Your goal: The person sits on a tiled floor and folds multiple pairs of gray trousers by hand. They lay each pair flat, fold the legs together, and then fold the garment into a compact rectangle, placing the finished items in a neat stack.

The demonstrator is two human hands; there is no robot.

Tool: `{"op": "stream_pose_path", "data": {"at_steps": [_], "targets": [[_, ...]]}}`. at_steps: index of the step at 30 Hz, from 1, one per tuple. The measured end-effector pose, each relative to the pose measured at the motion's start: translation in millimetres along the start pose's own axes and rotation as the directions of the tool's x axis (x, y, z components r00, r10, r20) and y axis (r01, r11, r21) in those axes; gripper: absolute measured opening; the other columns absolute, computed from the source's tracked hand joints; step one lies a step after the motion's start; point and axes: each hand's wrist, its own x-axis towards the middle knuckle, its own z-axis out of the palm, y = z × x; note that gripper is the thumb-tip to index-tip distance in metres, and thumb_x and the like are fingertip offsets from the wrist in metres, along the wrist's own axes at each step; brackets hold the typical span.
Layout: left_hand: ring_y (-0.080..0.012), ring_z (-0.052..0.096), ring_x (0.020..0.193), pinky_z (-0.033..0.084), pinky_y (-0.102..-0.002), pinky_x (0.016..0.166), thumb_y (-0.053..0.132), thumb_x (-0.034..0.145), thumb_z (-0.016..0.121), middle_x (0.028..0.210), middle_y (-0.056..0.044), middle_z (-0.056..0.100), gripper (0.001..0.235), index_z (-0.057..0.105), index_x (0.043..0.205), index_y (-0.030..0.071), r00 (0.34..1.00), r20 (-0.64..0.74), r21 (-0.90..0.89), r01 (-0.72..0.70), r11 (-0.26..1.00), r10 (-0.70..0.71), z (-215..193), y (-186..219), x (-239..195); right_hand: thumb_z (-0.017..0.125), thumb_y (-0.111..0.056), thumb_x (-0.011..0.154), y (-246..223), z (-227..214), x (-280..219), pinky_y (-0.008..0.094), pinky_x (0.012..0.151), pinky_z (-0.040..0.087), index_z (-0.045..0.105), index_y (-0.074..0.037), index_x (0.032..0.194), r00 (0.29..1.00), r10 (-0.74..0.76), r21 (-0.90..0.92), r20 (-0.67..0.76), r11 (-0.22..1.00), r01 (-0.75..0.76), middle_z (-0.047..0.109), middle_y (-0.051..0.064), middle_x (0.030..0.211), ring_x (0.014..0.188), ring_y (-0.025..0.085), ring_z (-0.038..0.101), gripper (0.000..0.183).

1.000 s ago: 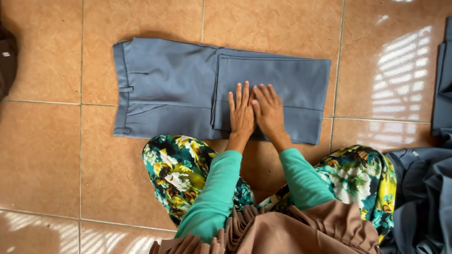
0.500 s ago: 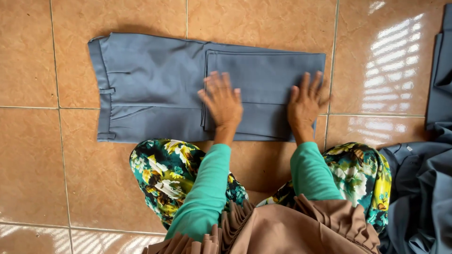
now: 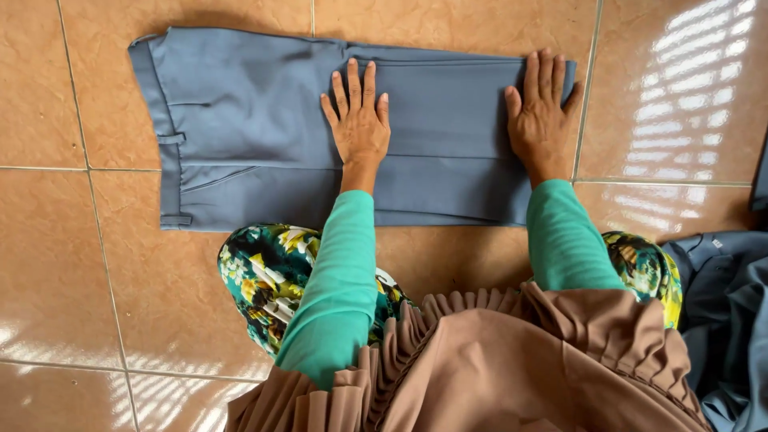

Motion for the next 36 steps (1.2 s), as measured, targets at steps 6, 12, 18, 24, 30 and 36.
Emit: {"op": "stream_pose_path", "data": {"at_steps": [6,12,18,24,30,36], "targets": [[-0.0427,0.002,0.156,0.004,-0.069,0.123,0.049,0.115,0.031,0.169,-0.017,0.001,0.064,0.016,0.167,0.015,0.994,0.099,-0.034,0.050,0.998,-0.047,-30,46,-31,0.036,-0.039,0.117,-30,19,-9,0.068,0.119,0.002,0.027,-0.004,0.165,0.992,0.122,0.019,-0.003,0.992,-0.122,0.017,0.016,0.170,0.155,0.037,0.008,0.060],[-0.0343,-0.003,0.159,-0.006,-0.062,0.126,0.029,0.113,0.035,0.174,-0.008,0.000,0.059,0.012,0.167,0.024,0.965,0.155,-0.193,-0.181,0.964,0.212,-20,82,-104,0.036,-0.048,0.115,-58,74,-66,0.058,0.123,-0.003,0.040,-0.018,0.162,0.995,-0.017,0.123,-0.102,0.992,0.030,0.029,0.007,0.169,0.157,0.026,0.014,0.056],[-0.0324,0.019,0.158,0.015,-0.054,0.127,0.051,0.110,0.033,0.171,-0.005,0.021,0.055,0.025,0.162,0.036,0.992,-0.103,-0.159,-0.095,0.983,0.079,9,34,-107,0.036,-0.045,0.116,-15,39,-81,0.061,0.121,-0.001,0.035,-0.019,0.165,0.998,-0.002,0.019,-0.057,1.000,0.003,0.024,0.008,0.171,0.157,0.029,0.011,0.056],[-0.0324,0.014,0.159,0.014,-0.052,0.128,0.046,0.112,0.033,0.172,-0.009,0.015,0.057,0.023,0.165,0.028,0.989,-0.148,-0.228,-0.034,0.973,0.000,34,1,-118,0.040,-0.042,0.116,39,45,-72,0.057,0.123,0.012,0.037,-0.022,0.163,0.998,0.069,0.122,-0.016,0.990,-0.066,0.028,0.006,0.170,0.156,0.027,0.019,0.052],[-0.0413,0.019,0.156,0.024,-0.054,0.125,0.023,0.105,0.048,0.170,-0.020,0.013,0.066,0.021,0.164,0.011,0.999,-0.029,-0.462,-0.029,0.886,0.017,37,-14,-142,0.089,-0.023,0.085,87,42,-118,0.050,0.083,0.056,0.057,-0.013,0.149,0.941,0.296,0.422,-0.162,0.883,-0.205,0.068,0.015,0.113,0.101,0.036,0.071,0.073],[-0.0434,0.020,0.155,0.025,-0.054,0.123,0.030,0.101,0.053,0.169,-0.022,0.016,0.071,0.024,0.162,0.008,1.000,0.019,-0.531,0.016,0.847,-0.006,55,-13,-146,0.089,-0.023,0.083,64,28,-127,0.048,0.068,0.060,0.066,-0.025,0.128,0.780,0.502,0.862,0.374,0.122,-0.491,0.074,0.008,0.098,0.087,0.029,0.077,0.051]]}}
